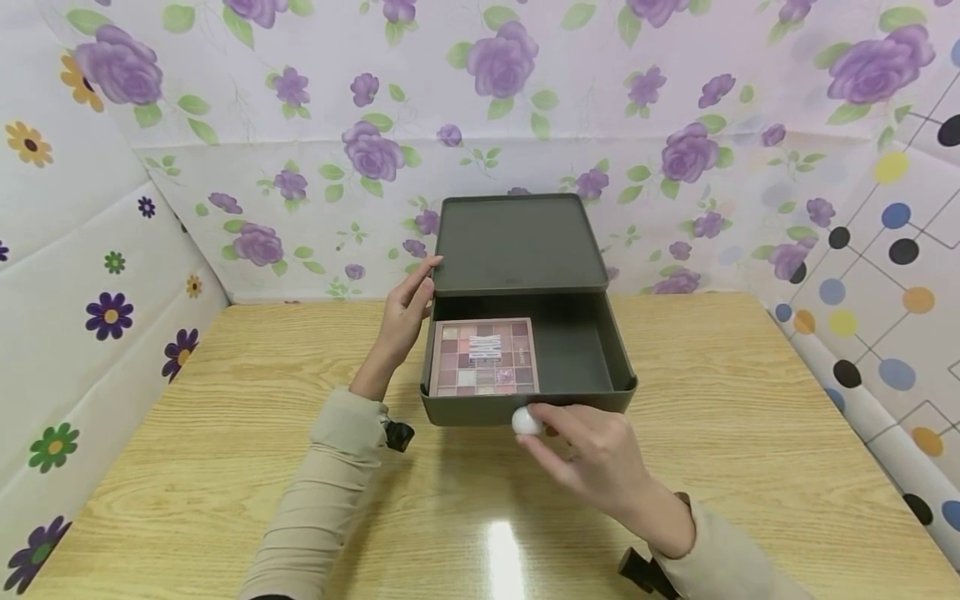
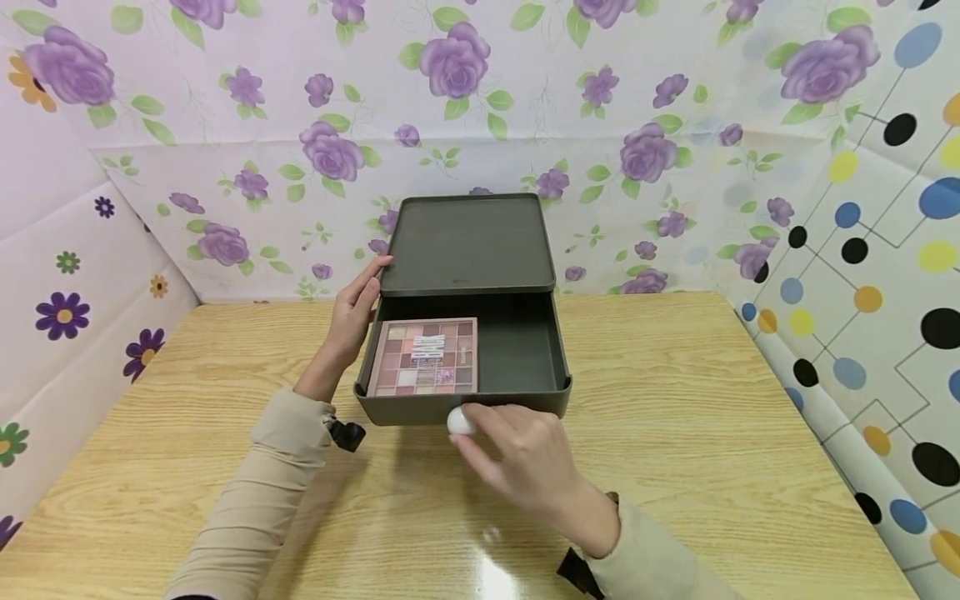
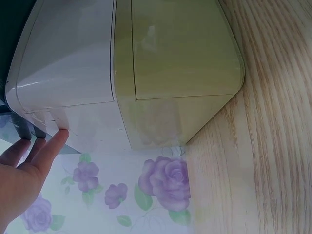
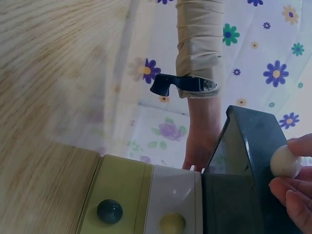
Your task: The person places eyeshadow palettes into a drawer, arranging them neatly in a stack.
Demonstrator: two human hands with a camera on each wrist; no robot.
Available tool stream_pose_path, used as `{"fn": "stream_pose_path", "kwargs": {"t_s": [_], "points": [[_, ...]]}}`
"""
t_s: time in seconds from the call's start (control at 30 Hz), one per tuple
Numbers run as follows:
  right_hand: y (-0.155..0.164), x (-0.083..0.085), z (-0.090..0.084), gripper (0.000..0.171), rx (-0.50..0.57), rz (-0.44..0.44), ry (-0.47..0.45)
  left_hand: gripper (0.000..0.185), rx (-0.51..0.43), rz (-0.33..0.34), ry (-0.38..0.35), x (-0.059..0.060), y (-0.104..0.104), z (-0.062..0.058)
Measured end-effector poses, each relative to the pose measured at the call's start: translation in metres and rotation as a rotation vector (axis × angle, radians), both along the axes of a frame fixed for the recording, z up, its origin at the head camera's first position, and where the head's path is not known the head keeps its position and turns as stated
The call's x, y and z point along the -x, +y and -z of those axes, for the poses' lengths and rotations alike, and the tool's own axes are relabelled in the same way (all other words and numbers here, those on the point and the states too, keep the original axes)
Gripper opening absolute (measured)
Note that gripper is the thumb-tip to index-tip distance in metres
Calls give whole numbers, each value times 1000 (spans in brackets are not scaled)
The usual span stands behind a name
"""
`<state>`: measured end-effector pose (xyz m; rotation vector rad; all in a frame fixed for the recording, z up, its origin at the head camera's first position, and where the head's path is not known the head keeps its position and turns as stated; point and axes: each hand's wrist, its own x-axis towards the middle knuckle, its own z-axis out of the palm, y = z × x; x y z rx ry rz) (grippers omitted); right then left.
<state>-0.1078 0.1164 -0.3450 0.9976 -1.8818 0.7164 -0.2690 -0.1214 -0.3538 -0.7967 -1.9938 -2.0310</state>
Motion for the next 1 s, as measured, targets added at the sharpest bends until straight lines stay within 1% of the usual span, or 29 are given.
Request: {"fn": "stream_pose_path", "kwargs": {"t_s": [0.17, 0.4, 0.6, 0.8, 0.93, 1.0], "points": [[-2, 4, -1, 37, -3, 17, 12, 46, -1, 0, 3, -1, 0, -1], [-1, 13, 0, 39, -10, 44, 6, 54, -12, 3, 0, 0, 0, 0], [-1, 25, -1, 40, -26, 72, 17, 56, -14, 11, -6, -1, 0, 1], [-2, 41, -2, 44, -50, 107, 10, 55, -12, 30, -11, 1, 0, 2], [-3, 52, -4, 44, -77, 109, -10, 54, 24, 8, -9, 1, -2, 2], [-3, 56, -5, 38, -85, 108, -25, 52, 42, -10, -5, 1, -3, 2]]}}
